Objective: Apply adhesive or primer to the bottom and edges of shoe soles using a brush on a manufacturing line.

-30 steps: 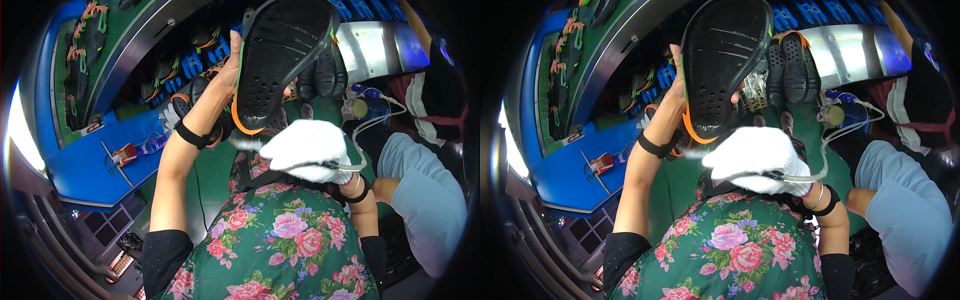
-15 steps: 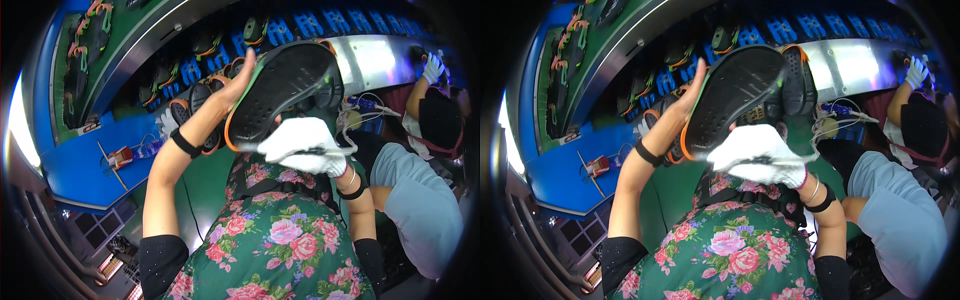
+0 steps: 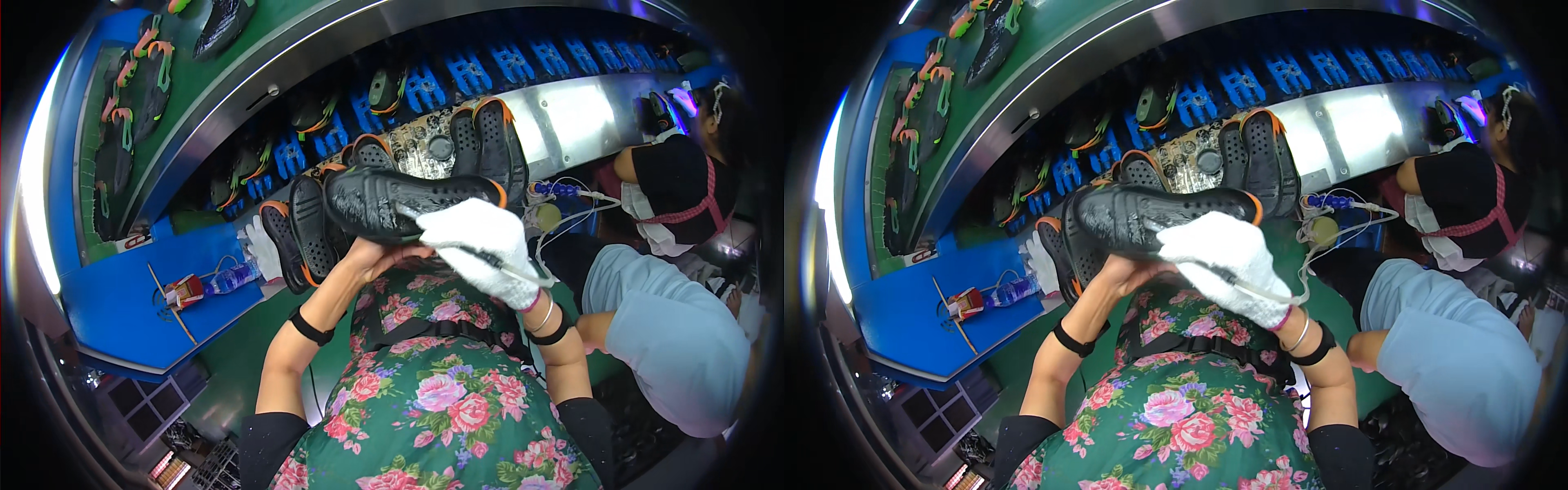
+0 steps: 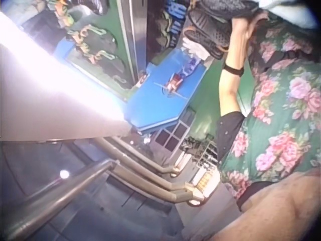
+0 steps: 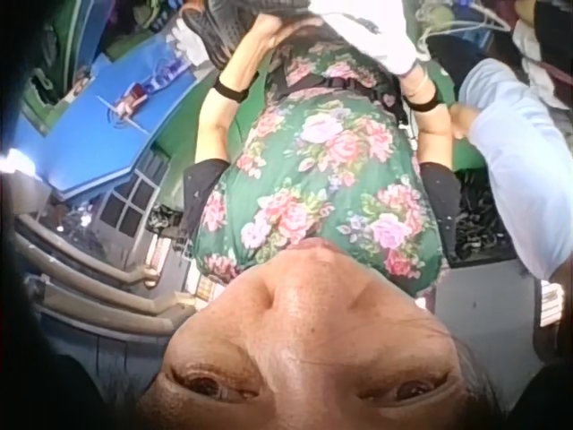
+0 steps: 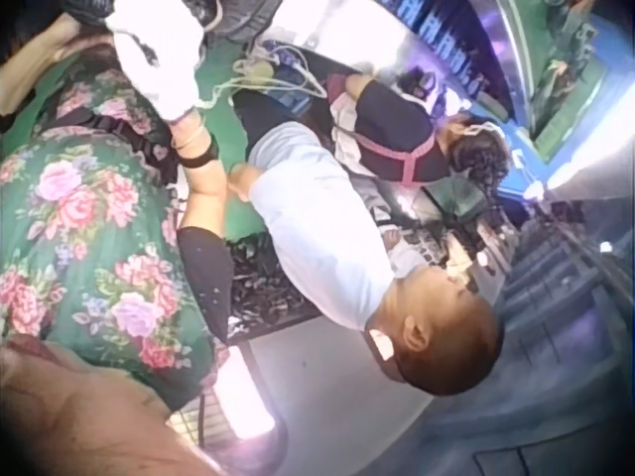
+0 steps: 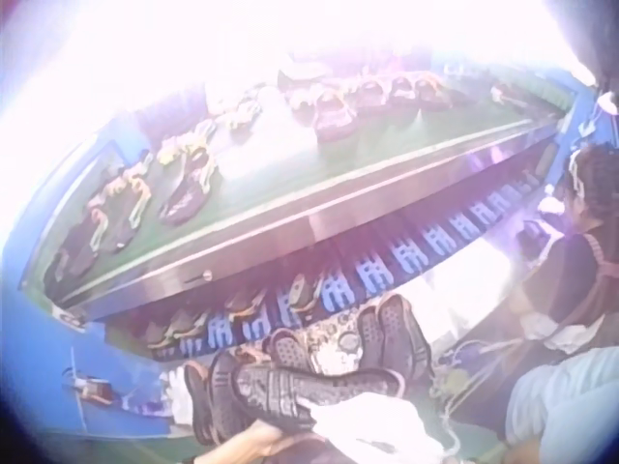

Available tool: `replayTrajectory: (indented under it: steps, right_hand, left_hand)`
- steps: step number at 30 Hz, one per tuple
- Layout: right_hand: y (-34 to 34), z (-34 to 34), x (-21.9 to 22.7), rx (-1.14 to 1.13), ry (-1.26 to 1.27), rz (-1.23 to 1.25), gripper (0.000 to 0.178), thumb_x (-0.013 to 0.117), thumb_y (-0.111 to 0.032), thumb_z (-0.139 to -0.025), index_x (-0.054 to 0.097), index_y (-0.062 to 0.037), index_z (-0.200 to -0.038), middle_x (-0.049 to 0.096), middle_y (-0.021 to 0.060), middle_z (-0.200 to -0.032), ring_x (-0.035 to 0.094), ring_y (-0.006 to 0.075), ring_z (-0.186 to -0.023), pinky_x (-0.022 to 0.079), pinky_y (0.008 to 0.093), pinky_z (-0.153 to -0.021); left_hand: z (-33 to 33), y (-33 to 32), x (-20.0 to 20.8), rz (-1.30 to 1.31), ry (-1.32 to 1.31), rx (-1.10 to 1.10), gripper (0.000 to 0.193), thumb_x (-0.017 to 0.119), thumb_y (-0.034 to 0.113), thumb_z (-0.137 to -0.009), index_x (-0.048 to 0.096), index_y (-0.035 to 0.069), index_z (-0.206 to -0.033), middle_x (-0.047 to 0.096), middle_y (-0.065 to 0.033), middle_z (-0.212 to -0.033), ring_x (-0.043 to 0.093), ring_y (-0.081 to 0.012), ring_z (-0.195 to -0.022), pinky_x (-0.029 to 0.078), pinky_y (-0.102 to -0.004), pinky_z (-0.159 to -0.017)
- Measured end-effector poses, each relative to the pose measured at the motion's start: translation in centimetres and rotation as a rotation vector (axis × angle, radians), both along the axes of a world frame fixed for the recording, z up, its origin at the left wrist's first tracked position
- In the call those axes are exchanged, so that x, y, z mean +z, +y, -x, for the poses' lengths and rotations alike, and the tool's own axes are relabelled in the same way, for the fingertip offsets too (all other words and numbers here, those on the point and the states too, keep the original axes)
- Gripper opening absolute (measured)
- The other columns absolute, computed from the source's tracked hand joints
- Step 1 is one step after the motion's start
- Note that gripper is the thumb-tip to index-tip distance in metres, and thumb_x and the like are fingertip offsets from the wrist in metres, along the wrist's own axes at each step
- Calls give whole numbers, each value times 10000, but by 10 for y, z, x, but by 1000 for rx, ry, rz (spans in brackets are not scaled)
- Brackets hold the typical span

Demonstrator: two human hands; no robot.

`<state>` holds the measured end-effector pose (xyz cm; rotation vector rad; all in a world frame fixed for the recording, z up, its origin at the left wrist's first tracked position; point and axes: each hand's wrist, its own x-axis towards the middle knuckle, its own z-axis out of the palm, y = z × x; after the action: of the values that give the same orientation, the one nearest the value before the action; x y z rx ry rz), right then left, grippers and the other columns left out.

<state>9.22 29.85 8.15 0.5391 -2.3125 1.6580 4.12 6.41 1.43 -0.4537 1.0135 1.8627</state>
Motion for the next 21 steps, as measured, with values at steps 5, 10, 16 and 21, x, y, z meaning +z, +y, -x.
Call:
replayTrajectory:
  steps: [5,10,16,21]
  right_hand:
    - [-11,-5,27,-137,61,-19,230,783,19,-763,788,-48,-983,778,113,-1046,742,272,-930,576,361,-811]
    - [-11,-4,33,-218,155,-1,223,800,20,-734,793,-45,-948,778,133,-969,745,271,-850,589,359,-749]
    - [-4,10,51,-267,236,-122,236,799,5,-717,797,-52,-947,781,132,-984,750,278,-885,588,361,-774]
    - [0,24,66,-294,331,-290,260,782,9,-743,797,-59,-993,782,111,-1033,750,287,-947,581,374,-833]
  left_hand:
    - [-19,-29,-33,-777,-291,423,627,443,443,-1081,418,-43,-1477,500,-304,-1453,577,-483,-1250,488,-611,-1091]
    - [-2,-2,20,-387,-124,309,933,546,673,-925,337,49,-1586,376,-250,-1594,409,-438,-1442,303,-553,-1221]
    - [-1,49,33,-679,-55,213,1027,680,643,-803,320,100,-1597,320,-202,-1637,377,-401,-1472,317,-585,-1206]
    - [-20,46,18,-858,-189,295,929,424,771,-942,313,128,-1603,401,-174,-1599,440,-375,-1440,348,-566,-1206]
